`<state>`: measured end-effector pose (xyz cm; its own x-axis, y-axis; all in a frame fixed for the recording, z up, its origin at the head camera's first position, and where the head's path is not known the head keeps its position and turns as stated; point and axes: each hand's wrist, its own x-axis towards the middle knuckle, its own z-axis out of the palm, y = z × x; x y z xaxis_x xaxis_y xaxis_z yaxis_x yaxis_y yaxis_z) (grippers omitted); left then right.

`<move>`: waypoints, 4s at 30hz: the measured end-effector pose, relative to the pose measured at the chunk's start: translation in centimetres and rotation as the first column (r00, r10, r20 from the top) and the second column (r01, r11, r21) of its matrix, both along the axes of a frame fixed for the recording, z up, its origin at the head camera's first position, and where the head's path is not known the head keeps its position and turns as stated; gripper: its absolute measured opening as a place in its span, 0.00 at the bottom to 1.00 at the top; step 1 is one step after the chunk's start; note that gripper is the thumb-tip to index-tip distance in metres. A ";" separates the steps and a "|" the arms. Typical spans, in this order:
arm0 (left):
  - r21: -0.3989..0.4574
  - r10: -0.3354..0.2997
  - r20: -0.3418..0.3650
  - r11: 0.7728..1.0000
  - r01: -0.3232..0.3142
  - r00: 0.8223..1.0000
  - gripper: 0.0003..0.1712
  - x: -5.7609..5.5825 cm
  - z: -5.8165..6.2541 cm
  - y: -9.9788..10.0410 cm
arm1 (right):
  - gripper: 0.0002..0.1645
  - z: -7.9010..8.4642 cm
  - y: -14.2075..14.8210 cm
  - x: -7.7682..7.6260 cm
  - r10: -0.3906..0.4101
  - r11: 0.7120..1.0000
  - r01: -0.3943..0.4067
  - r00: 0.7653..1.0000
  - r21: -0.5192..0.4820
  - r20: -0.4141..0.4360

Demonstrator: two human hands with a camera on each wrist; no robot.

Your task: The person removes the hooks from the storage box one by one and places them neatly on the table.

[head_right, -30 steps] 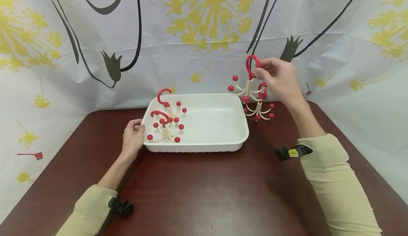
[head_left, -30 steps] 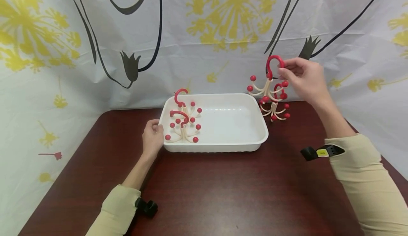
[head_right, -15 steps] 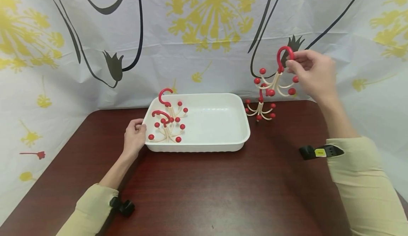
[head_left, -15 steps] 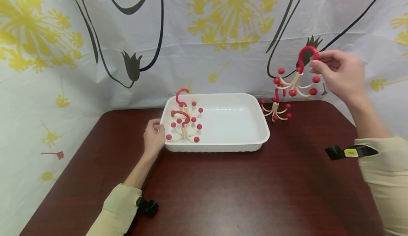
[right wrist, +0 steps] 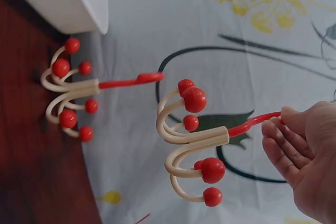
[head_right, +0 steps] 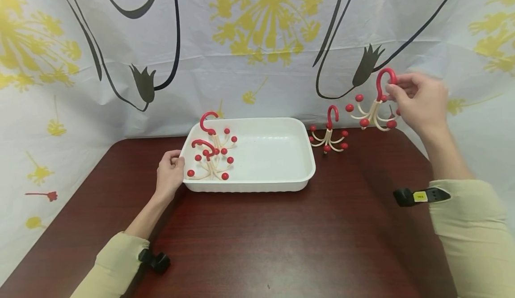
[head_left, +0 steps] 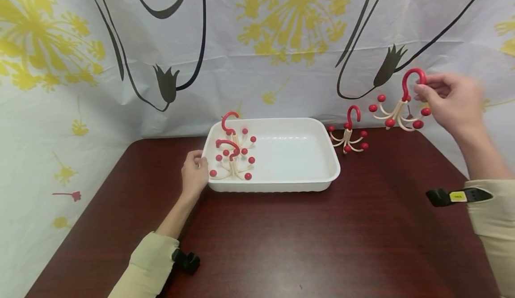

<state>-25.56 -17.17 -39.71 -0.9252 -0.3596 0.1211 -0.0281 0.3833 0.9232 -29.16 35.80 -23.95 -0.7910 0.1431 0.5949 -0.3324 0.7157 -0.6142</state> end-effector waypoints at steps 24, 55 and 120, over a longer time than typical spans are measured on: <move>-0.023 0.018 -0.025 1.000 -0.018 1.000 0.19 0.1 0.2 0.1 | 0.25 -6.1 3.1 -2.7 -0.039 0.999 0.038 0.982 0.010 0.182; -0.007 0.026 -0.011 1.000 -0.026 1.000 0.19 0.2 0.3 0.1 | 0.23 -9.6 5.2 -4.4 -0.010 0.993 0.046 0.945 -0.104 0.327; 0.013 0.026 0.007 1.000 -0.026 1.000 0.20 0.2 0.2 0.1 | 0.19 -4.9 -15.1 -1.7 0.321 0.944 -0.328 0.939 0.045 0.124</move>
<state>-25.36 -17.08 -39.52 -0.9164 -0.3848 0.1099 -0.0441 0.3701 0.9280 -30.81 20.67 -28.84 -0.8506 -0.1678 0.4983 -0.4842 0.6195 -0.6180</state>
